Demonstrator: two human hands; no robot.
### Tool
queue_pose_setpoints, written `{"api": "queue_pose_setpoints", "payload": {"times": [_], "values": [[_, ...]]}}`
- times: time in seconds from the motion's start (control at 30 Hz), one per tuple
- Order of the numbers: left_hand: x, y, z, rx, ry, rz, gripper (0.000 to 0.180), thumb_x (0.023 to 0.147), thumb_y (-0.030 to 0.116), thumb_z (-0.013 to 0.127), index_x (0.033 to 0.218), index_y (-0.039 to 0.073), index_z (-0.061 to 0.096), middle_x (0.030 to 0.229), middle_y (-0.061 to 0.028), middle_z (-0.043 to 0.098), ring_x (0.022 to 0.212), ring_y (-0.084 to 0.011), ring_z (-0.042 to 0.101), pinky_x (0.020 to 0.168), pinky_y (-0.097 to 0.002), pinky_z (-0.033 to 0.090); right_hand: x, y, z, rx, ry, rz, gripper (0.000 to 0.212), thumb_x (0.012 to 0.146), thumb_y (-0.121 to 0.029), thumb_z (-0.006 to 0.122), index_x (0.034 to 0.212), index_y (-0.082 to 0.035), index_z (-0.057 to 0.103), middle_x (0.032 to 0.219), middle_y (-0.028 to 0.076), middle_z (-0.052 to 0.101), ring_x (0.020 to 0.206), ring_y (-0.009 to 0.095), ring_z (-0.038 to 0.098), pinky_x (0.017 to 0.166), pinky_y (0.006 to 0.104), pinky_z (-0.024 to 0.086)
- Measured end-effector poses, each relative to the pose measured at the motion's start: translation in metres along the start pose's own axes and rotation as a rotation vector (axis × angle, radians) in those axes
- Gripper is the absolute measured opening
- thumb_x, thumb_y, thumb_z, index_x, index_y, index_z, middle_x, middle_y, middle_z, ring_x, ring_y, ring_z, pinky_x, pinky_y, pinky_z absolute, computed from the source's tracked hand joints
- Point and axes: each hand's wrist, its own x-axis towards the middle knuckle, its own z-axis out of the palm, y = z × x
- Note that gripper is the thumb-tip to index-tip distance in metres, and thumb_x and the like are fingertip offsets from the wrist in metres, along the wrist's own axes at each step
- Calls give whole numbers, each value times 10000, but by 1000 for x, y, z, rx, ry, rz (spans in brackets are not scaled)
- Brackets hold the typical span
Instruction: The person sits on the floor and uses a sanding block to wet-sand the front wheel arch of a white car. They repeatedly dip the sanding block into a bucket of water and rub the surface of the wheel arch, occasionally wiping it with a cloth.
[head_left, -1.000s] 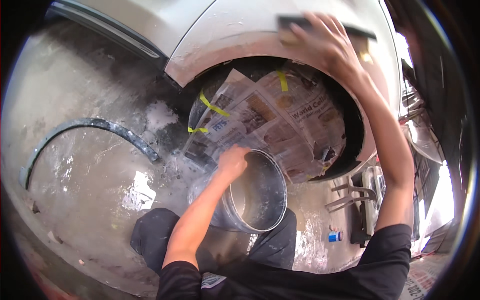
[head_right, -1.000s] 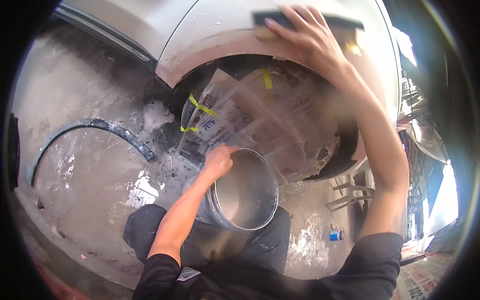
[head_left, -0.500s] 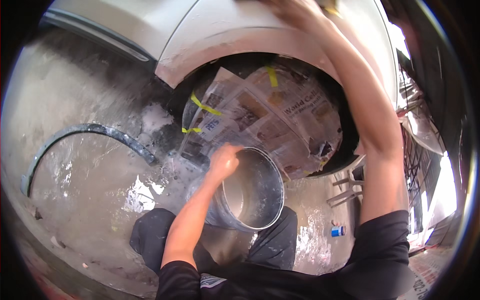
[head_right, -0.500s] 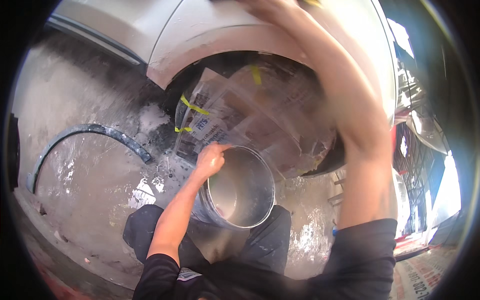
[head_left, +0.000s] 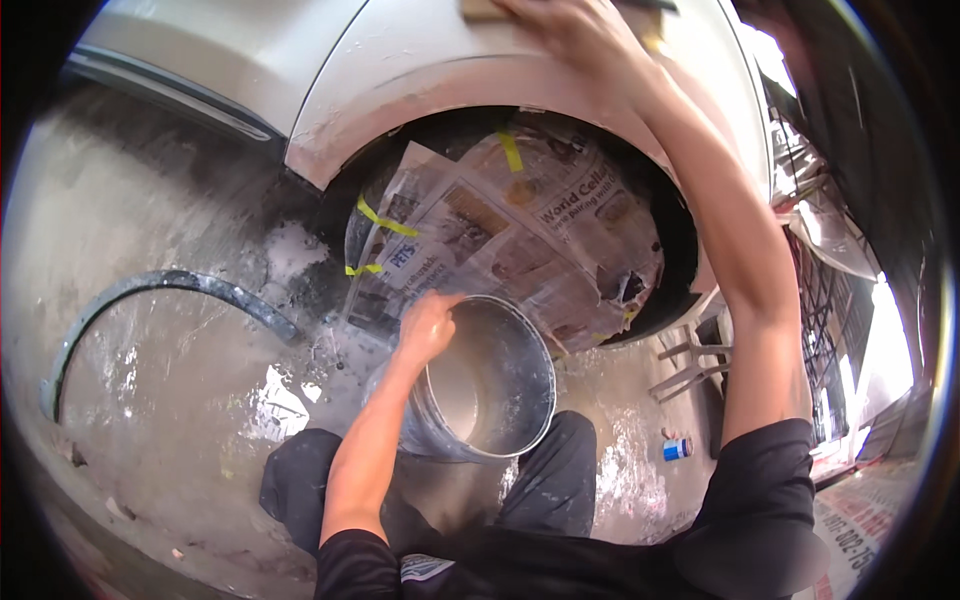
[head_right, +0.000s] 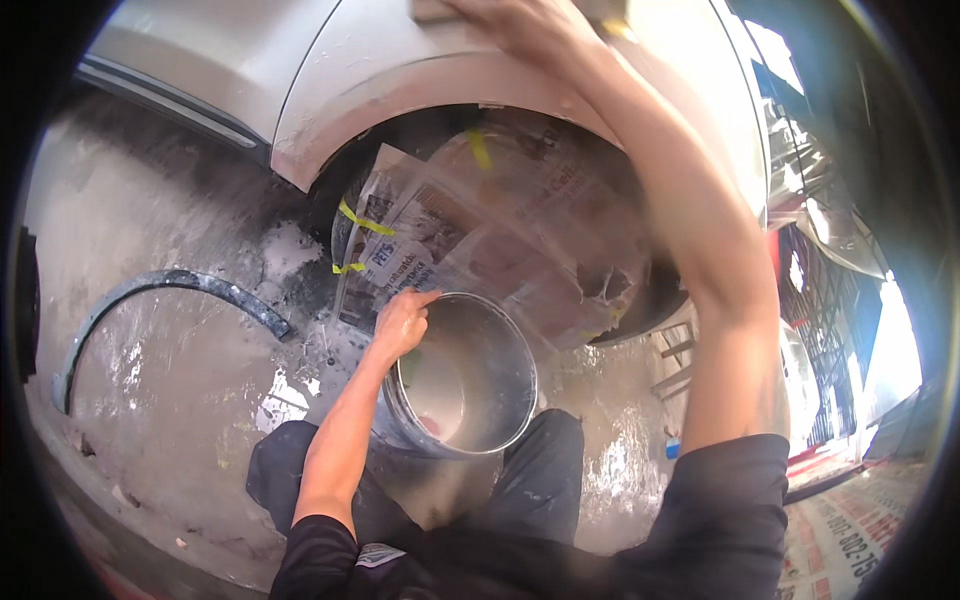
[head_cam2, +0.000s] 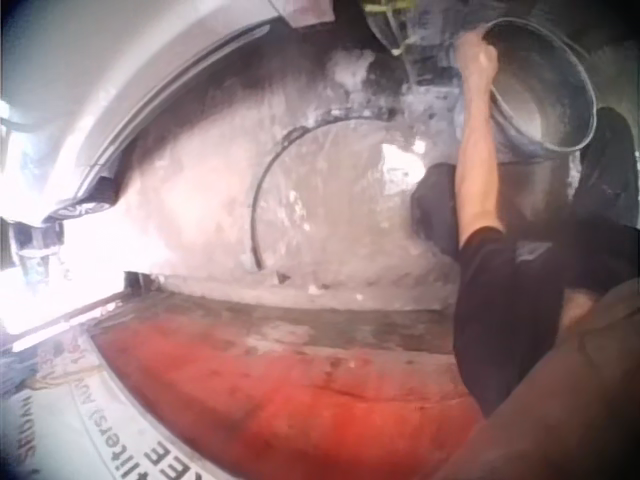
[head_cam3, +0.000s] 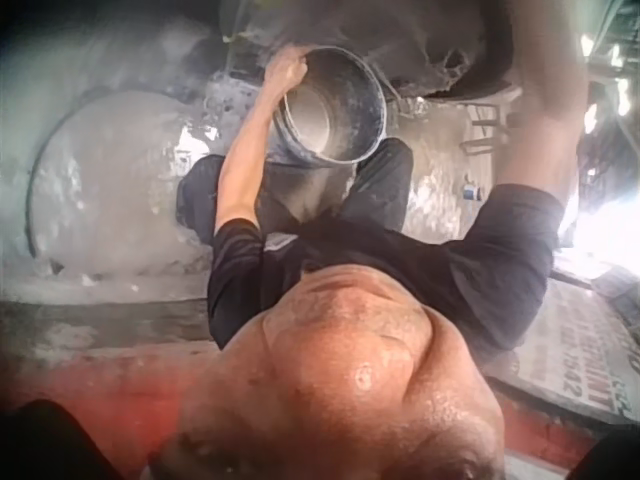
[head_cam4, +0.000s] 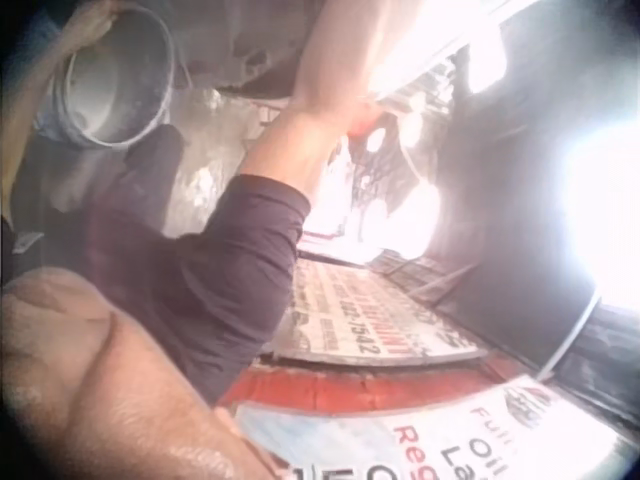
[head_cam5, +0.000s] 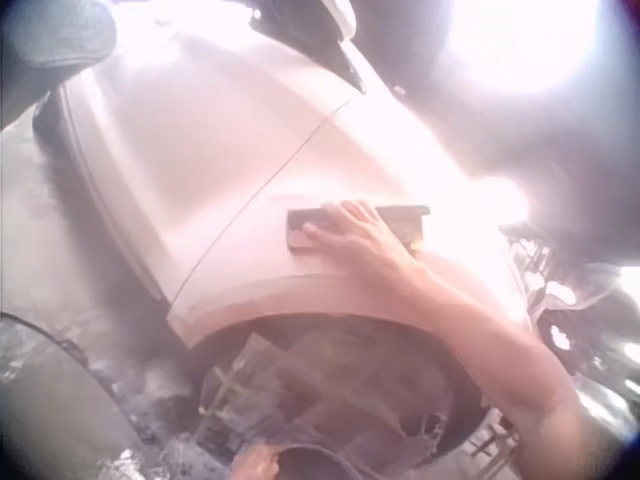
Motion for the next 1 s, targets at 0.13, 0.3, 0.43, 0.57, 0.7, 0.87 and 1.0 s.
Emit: {"api": "queue_pose_setpoints", "payload": {"times": [0.13, 0.3, 0.43, 0.57, 0.7, 0.87, 1.0], "values": [[3, 14, 2, 57, -36, -44, 489, 814, 37, 586, 1263, 157, 739, 1077, -231, 676, 1045, -421, 656, 902, -506, 525, -81, 25, 10, -109, 25, -57, 711, 739, -78, 785, 1425, -188, 634, 1436, 206, 556, 1359, 421, 487, 1145, 498, 412], [0, 15, 11, -5, -60, 0, 503, 810, 32, 593, 1277, 157, 731, 1078, -237, 682, 1078, -421, 658, 926, -507, 531, -14, 46, 15, 128, -162, 244, 599, 801, -93, 700, 1397, -96, 638, 1421, 221, 543, 1340, 396, 492, 1141, 476, 404], [1, 6, -2, 33, -41, -26, 503, 810, 28, 592, 1274, 160, 733, 1104, -241, 678, 1091, -413, 659, 934, -503, 531, -65, 35, 28, 24, -3, 96, 596, 818, -53, 692, 1403, -163, 657, 1455, 211, 559, 1326, 415, 537, 1143, 475, 426], [3, 16, 6, 52, -54, -56, 475, 826, 34, 592, 1263, 150, 740, 1118, -229, 671, 1072, -406, 661, 920, -503, 529, -96, 41, 16, -42, 95, 15, 757, 676, -68, 823, 1398, -224, 659, 1483, 159, 522, 1312, 381, 531, 1102, 485, 452], [-1, 11, 11, -8, -35, 2, 494, 809, 30, 607, 1270, 152, 734, 1133, -217, 674, 1089, -409, 658, 937, -511, 530, 3, 20, -12, 33, 105, 33, 633, 787, -188, 729, 1396, -50, 622, 1355, 232, 529, 1334, 408, 457, 1128, 483, 390], [2, 5, -7, 76, -39, -63, 480, 818, 31, 594, 1258, 151, 741, 1102, -216, 674, 1070, -405, 661, 913, -506, 530, -59, 40, 47, -95, 47, -10, 670, 824, -52, 692, 1464, -231, 609, 1540, 165, 478, 1381, 405, 469, 1154, 494, 393], [1, 12, 16, 44, -22, 41, 465, 823, 36, 590, 1246, 151, 746, 1071, -218, 673, 1045, -404, 665, 890, -500, 532, -51, 33, 36, -111, -46, 50, 701, 769, -21, 714, 1433, -233, 637, 1517, 161, 505, 1367, 398, 489, 1161, 494, 400]]}}
